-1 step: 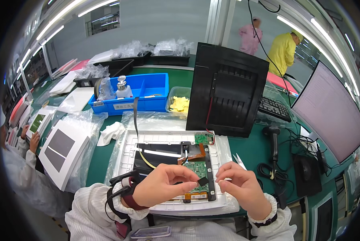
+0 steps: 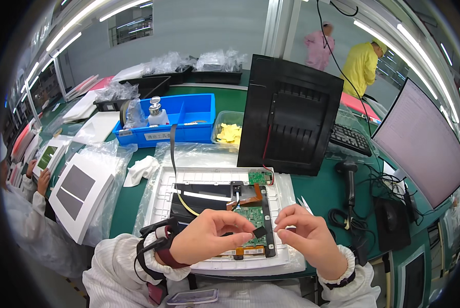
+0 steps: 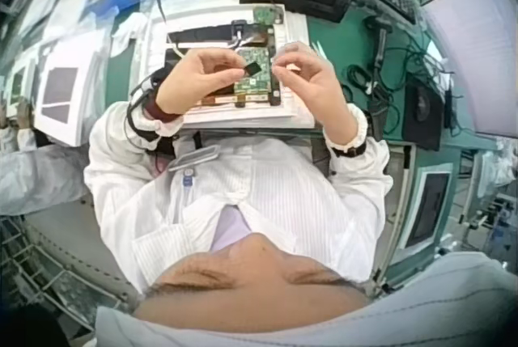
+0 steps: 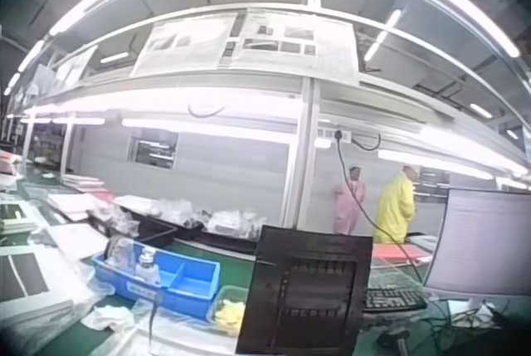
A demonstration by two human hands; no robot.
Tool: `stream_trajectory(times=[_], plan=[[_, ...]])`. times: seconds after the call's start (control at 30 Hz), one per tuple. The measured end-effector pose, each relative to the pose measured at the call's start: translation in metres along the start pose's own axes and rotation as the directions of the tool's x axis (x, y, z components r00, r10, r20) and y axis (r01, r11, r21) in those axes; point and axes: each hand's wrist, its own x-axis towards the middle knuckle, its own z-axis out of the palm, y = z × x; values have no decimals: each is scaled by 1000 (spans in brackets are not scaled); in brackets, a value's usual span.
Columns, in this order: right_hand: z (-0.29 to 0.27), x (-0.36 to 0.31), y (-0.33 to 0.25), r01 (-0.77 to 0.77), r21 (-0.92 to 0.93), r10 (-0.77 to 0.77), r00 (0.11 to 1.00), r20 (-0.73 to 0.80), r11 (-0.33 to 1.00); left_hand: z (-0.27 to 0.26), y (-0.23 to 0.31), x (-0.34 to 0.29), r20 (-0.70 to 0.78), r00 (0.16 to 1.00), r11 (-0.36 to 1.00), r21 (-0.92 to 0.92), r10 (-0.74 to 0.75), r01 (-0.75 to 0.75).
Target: Installing a circuit board and connecting ribbon cables within an electronic device chassis on an assembly line.
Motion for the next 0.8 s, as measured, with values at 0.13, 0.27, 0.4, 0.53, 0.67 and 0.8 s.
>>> stream_trajectory(times=[0.13, 0.27, 0.4, 0.53, 0.67, 0.8], plan=[[-3, 15, -7, 56, -186, -45, 997, 64, 981, 1, 2, 4, 25, 1000, 1000, -13, -12, 13], [-1, 22, -8, 65, -211, -45, 994, 100, 975, -2, -2, 9, 37, 999, 1000, 9, 23, -24], [-2, 31, -2, 82, -159, -70, 994, 82, 984, -5, -7, 15, 9, 999, 999, -2, 47, -47], [-5, 46, 6, 113, -157, -113, 994, 7, 981, -8, -3, 26, -113, 992, 994, 99, 64, -53], [-5, 58, 7, 21, -100, -25, 999, -45, 995, -14, -4, 40, -228, 970, 988, 148, 80, -47], [-10, 64, 10, 57, -129, -76, 986, -147, 990, -23, -8, 51, -270, 961, 962, 273, 61, 16]])
